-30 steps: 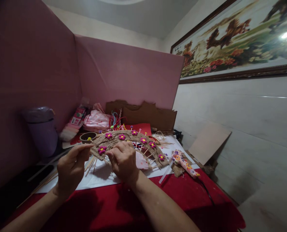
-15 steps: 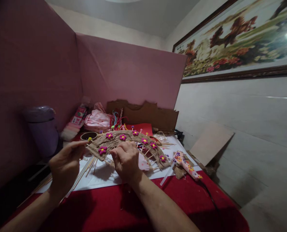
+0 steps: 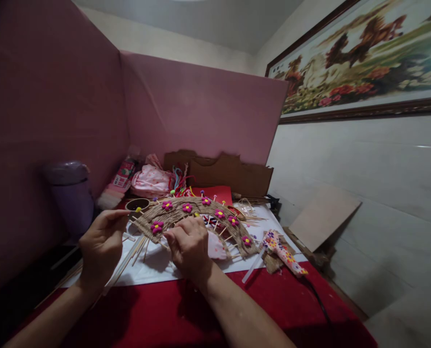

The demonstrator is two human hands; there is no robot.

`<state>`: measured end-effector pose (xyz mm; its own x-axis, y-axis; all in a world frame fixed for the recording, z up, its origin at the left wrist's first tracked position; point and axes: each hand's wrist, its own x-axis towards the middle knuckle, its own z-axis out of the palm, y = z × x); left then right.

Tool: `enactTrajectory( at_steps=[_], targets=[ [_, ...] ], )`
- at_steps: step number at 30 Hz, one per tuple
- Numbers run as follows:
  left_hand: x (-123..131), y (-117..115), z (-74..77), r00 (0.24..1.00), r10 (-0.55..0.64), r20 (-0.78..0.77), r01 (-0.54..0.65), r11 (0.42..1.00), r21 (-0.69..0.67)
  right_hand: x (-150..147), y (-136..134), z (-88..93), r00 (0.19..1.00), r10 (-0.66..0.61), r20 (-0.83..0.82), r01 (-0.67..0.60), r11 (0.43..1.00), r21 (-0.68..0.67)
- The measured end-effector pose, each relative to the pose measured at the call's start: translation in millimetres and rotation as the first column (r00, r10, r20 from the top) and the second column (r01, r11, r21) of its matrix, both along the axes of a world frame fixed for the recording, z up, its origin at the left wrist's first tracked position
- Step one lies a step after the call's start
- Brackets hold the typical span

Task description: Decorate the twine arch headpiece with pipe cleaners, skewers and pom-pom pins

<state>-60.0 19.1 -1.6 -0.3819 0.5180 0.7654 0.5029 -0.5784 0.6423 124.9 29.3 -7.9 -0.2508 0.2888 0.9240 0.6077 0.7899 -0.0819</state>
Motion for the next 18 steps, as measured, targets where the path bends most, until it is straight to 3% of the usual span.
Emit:
enactTrajectory(
  at_steps=[3, 8, 12, 15, 18],
  targets=[
    [-1, -1, -4.1, 0.995, -0.047, -0.086, 0.047, 0.999, -0.002, 0, -1, 0.7, 1.000, 0.008, 0.017, -0.008, 1.000, -0.005],
    [-1, -1, -7.2, 0.991, -0.132, 0.011, 0.132, 0.990, -0.051, -1, -2, 0.5, 0.998, 0.053, 0.038, -0.053, 0.999, -0.010],
    [0, -2, -6.4, 0.995, -0.098, 0.006, 0.098, 0.994, -0.049, 0, -7, 6.3, 0.997, 0.067, 0.034, -0.066, 0.997, -0.030],
    [0, -1, -6.6, 0.993, -0.015, -0.119, 0.009, 0.999, -0.046, 5, -17, 23.4, 0.991, 0.104, -0.085, -0.109, 0.993, -0.054],
    [-1, -1, -6.4, 0.955, 0.041, -0.294, -0.027, 0.998, 0.050, 18, -24, 48.8, 0.936, 0.113, -0.334, -0.167, 0.977, -0.136]
  ],
)
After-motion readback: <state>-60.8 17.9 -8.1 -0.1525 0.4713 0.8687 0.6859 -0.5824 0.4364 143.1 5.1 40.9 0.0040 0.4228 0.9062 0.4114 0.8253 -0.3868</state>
